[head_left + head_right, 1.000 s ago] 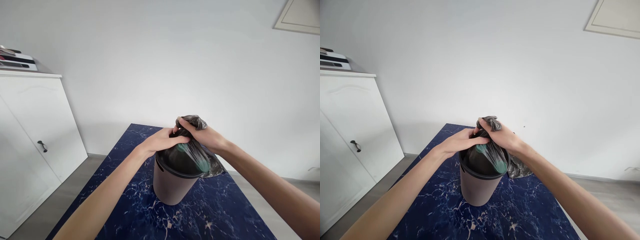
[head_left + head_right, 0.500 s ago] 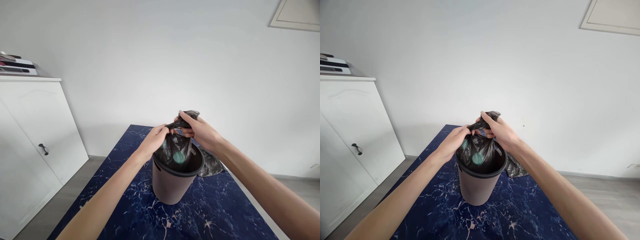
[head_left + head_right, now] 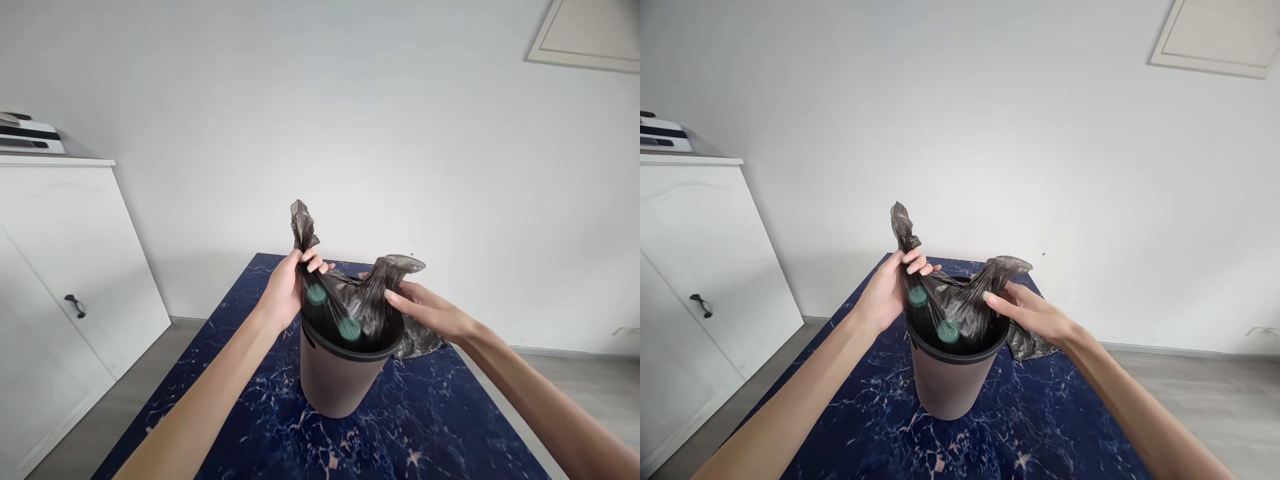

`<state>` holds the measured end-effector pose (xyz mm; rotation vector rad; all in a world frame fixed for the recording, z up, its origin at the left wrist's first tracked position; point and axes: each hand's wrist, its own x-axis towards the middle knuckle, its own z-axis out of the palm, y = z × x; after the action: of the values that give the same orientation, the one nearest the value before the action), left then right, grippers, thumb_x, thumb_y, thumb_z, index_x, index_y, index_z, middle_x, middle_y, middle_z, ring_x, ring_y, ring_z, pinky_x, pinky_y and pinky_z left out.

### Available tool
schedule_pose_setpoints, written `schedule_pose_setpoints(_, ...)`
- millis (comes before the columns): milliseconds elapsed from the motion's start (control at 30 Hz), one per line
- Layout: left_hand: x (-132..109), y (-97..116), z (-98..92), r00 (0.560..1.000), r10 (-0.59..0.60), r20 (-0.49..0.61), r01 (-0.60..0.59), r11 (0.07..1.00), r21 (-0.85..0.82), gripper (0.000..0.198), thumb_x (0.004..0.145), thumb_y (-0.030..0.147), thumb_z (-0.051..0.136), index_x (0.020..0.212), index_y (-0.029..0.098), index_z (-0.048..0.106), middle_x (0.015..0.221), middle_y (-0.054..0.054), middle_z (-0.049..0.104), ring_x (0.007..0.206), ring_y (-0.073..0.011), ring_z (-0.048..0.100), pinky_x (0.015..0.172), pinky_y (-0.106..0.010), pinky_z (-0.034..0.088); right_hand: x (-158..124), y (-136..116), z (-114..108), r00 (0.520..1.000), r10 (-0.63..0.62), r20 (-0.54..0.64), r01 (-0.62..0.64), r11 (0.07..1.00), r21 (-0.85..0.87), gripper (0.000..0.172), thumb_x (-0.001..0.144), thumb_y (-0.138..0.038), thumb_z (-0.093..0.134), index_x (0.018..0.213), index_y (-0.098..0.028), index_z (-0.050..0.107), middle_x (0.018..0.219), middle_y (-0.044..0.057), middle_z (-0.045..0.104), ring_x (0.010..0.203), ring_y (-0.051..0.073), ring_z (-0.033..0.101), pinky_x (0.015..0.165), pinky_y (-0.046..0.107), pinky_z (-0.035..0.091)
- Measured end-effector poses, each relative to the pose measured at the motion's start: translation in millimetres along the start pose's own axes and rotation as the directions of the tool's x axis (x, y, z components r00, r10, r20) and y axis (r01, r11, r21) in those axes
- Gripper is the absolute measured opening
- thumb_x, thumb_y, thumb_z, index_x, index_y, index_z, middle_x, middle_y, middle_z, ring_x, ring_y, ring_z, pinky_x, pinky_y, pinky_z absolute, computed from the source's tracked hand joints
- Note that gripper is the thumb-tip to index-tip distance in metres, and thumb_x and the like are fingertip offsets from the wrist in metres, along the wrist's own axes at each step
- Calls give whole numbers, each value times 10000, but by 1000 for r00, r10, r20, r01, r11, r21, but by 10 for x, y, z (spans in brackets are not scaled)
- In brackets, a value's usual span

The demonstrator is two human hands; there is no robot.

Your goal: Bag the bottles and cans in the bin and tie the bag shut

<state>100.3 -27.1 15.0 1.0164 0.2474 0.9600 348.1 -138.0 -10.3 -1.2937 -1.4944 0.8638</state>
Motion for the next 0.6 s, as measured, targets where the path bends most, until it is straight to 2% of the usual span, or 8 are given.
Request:
schedule_pose_setpoints(67,-5,8,21,1000,-9,-2,9,1000,10,379,1069,253,466,690,235,471,673,34,364,663,-153,465,1059,-351,532,-56,-30,-10,999,44,-17,-46,987,-156,501,903,-723,743,750,-247,720,823,93,677,892,337,644,876,577,560)
schedule_pose_setpoints(133,-9,13,46,1000,-14,-5,14,1000,6,398,1076,225,430,682,229,481,673,31,356,656,-151,450,1024,-339,538,-55,-98,64,1000,27,-3,-27,980,-197,536,949,-749,663,768,-249,734,863,98,698,996,368,667,993,626,537)
schedule_pose_setpoints(233,-7,21,69,1000,-17,-2,17,1000,-6,412,1083,209,405,680,222,489,679,28,352,653,-148,437,965,-318,541,18,-192,247,996,-69,53,73,995,-67,484,1011,-691,619,1075,-249,804,1163,101,757,1335,374,597,1249,612,379)
schedule_pose_setpoints(333,4,33,65,999,-32,2,32,999,27,394,1074,210,425,685,218,491,689,23,350,646,-147,424,858,-282,534,118,-220,381,996,-82,35,73,977,198,467,1033,-657,611,1142,-243,798,1282,96,756,1401,335,573,1292,554,347)
schedule_pose_setpoints(433,15,50,49,999,-37,14,36,997,67,371,1057,216,460,688,215,488,695,23,326,630,-144,395,729,-249,500,217,-209,412,994,-104,-14,97,858,505,370,1022,-606,670,1028,-254,781,1162,69,775,1253,280,660,1228,480,433)
schedule_pose_setpoints(500,14,67,47,999,-34,37,31,997,74,349,1038,210,472,689,213,481,698,26,300,619,-141,368,669,-234,470,282,-213,411,992,-118,-49,122,757,641,299,974,-562,763,956,-264,746,914,15,729,1020,225,694,1135,435,506)
schedule_pose_setpoints(533,8,77,53,998,-37,53,32,996,78,330,1020,195,471,690,213,476,698,27,290,613,-140,353,649,-230,456,314,-222,416,992,-117,-57,124,719,684,286,946,-538,808,933,-263,728,768,-22,642,863,193,661,1068,414,540)
schedule_pose_setpoints(600,-12,101,74,994,-54,93,44,993,105,290,983,169,456,697,212,476,692,28,281,604,-141,326,631,-232,436,373,-253,450,994,-102,-48,106,685,721,287,911,-487,861,920,-247,704,603,-89,392,608,135,455,900,364,570)
